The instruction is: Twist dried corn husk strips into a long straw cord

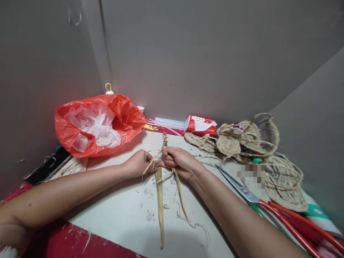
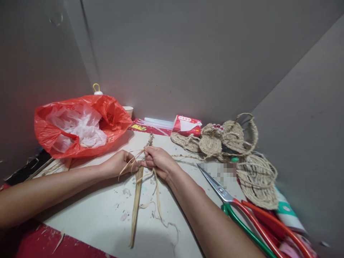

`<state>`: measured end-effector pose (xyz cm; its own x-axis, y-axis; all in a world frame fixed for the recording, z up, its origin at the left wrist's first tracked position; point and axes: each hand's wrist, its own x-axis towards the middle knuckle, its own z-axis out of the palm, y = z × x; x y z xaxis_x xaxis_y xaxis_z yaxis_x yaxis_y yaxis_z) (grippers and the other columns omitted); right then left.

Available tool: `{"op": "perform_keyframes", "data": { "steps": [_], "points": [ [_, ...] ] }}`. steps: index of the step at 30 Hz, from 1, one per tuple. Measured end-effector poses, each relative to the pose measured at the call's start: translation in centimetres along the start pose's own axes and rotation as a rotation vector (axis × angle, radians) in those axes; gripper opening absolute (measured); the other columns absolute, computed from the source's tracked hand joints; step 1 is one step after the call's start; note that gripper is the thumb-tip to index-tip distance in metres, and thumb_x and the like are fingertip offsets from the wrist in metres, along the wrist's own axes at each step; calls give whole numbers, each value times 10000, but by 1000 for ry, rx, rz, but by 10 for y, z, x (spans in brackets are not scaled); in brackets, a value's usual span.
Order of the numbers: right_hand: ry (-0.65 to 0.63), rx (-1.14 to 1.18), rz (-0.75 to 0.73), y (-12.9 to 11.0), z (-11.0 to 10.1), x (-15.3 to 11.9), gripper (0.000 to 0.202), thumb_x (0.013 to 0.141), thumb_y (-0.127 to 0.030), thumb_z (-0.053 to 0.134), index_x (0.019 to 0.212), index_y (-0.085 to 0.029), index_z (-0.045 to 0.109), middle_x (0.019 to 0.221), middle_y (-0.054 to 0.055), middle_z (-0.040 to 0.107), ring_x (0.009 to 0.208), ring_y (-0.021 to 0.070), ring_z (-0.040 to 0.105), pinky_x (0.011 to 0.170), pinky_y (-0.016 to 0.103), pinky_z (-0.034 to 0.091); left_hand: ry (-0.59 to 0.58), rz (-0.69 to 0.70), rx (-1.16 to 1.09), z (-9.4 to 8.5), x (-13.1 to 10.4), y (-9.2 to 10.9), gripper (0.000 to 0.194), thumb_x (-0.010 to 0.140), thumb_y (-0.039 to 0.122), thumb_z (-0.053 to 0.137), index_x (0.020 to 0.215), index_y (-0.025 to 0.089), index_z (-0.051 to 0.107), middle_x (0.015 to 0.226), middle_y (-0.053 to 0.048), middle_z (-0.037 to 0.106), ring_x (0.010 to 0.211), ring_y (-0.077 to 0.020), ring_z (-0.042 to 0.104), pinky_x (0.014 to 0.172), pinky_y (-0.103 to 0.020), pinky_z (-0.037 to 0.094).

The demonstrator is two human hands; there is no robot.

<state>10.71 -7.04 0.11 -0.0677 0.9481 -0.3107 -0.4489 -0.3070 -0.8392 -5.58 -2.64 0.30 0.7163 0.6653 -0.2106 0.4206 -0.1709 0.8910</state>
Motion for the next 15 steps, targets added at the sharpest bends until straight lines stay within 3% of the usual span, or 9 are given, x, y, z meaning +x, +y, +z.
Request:
{"op": "perform_keyframes", "data": {
  "steps": [6,11,13,15],
  "points": [
    [-4,9,-1,-2,2,-2,328,833,-239,605,567,-181,422,391,-139,293,288,-4,225,655,255,534,-99,1,-259,5,-25,5,310,685,389,692,595,144,526,546,48,431,520,-69,355,517,-206,285],
    [15,15,7,-2,3,-2,336,884,-198,529,566,-183,421,391,-139,283,287,0,222,725,310,548,-202,-31,-449,6,-75,24,265,721,358,702,682,149,545,797,-31,605,703,-108,497,679,-224,374],
    [25,18,12,-2,2,-2,332,891,-194,520,573,-181,428,391,-139,282,288,2,230,738,314,550,-315,-88,-530,2,-100,38,239,752,358,679,715,158,552,904,-72,648,783,-138,544,738,-250,399],
    [28,20,14,-1,1,-1,324,887,-191,530,578,-182,431,391,-139,286,289,4,236,748,319,551,-428,-188,-529,-9,-130,46,202,771,373,654,745,184,588,792,-49,659,697,-138,554,657,-248,410]
  ]
}}
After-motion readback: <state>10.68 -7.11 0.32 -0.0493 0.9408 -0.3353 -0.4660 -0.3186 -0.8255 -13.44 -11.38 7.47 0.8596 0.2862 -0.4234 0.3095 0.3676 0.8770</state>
